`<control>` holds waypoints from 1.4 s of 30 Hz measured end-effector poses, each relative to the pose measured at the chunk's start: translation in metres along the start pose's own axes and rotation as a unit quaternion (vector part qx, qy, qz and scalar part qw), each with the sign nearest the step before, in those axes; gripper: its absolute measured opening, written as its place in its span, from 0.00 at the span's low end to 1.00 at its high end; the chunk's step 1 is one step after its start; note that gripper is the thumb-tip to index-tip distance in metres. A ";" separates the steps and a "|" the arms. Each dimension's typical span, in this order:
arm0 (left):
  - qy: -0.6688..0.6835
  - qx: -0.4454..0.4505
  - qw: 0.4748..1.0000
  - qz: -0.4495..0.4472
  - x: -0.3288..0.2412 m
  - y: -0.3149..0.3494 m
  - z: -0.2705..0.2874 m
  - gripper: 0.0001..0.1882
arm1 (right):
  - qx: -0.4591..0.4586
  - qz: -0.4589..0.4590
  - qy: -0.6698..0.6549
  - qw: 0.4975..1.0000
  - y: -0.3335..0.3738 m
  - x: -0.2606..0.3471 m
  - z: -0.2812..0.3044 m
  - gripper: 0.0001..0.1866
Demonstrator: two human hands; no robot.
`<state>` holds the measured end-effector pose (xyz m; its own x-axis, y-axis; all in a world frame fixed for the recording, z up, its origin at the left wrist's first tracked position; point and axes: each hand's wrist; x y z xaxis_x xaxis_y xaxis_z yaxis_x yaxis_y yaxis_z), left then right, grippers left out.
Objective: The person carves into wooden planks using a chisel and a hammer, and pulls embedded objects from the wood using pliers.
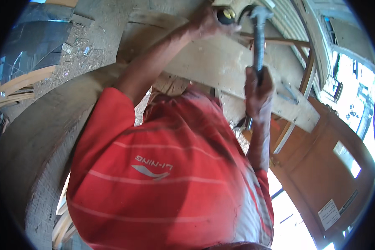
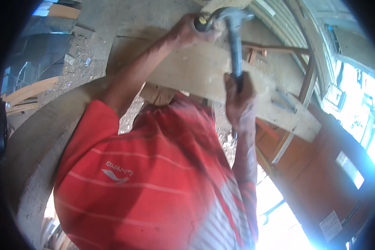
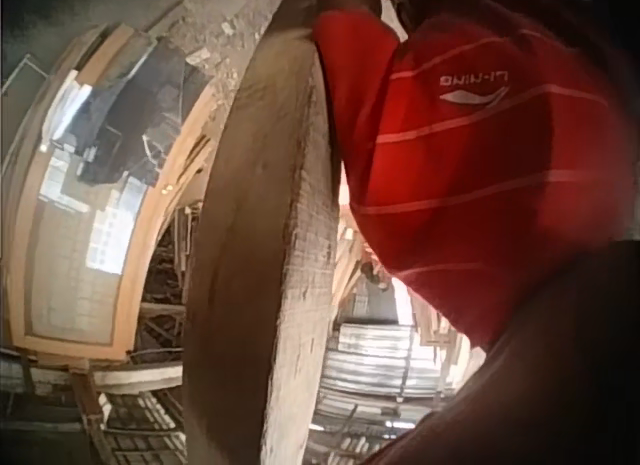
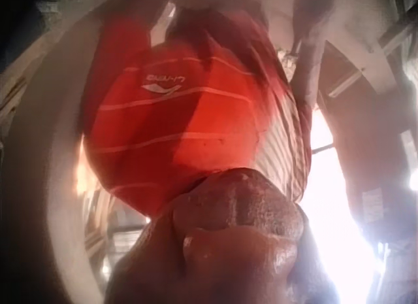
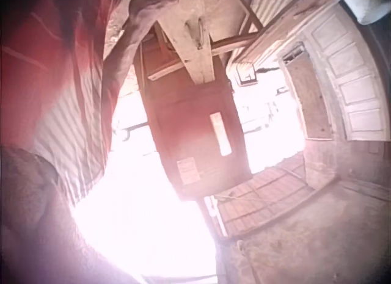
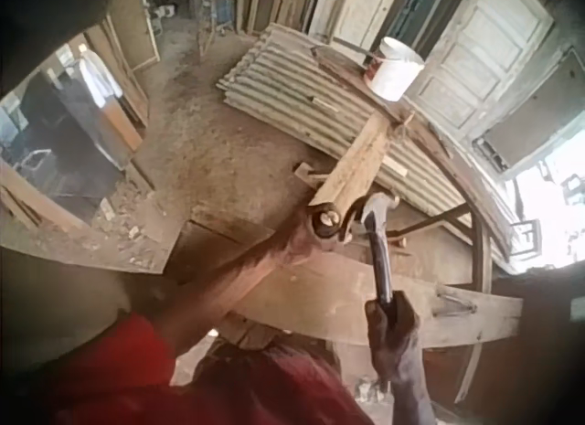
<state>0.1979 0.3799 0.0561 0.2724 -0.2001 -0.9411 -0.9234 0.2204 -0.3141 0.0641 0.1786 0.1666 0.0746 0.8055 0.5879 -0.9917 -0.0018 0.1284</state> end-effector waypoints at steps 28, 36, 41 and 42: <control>0.013 -0.077 0.993 0.086 0.002 0.016 -0.009 0.10 | 0.028 0.037 0.360 0.932 -0.015 -0.339 0.145 0.25; 0.081 -0.145 0.978 0.129 0.011 0.021 -0.006 0.08 | -0.074 -0.037 0.266 0.961 -0.122 -0.381 0.170 0.19; 0.073 -0.164 0.977 0.115 0.006 0.021 -0.014 0.07 | -0.107 -0.139 0.251 0.952 -0.251 -0.430 0.196 0.20; 0.071 -0.173 0.975 0.117 0.005 0.021 -0.017 0.08 | -0.110 -0.149 0.256 0.949 -0.274 -0.424 0.205 0.21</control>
<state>0.1751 0.3670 0.0469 0.0250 -0.3182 -0.9477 -0.9985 -0.0541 -0.0082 0.3257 -0.2845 0.0460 0.3498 0.9334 0.0804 -0.9368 0.3490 0.0242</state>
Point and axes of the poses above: each hand's wrist, its own y-axis away from the middle knuckle, its own z-axis out of the back of the hand, x = y × z, and after that the axes turned 9 degrees about y, right-handed
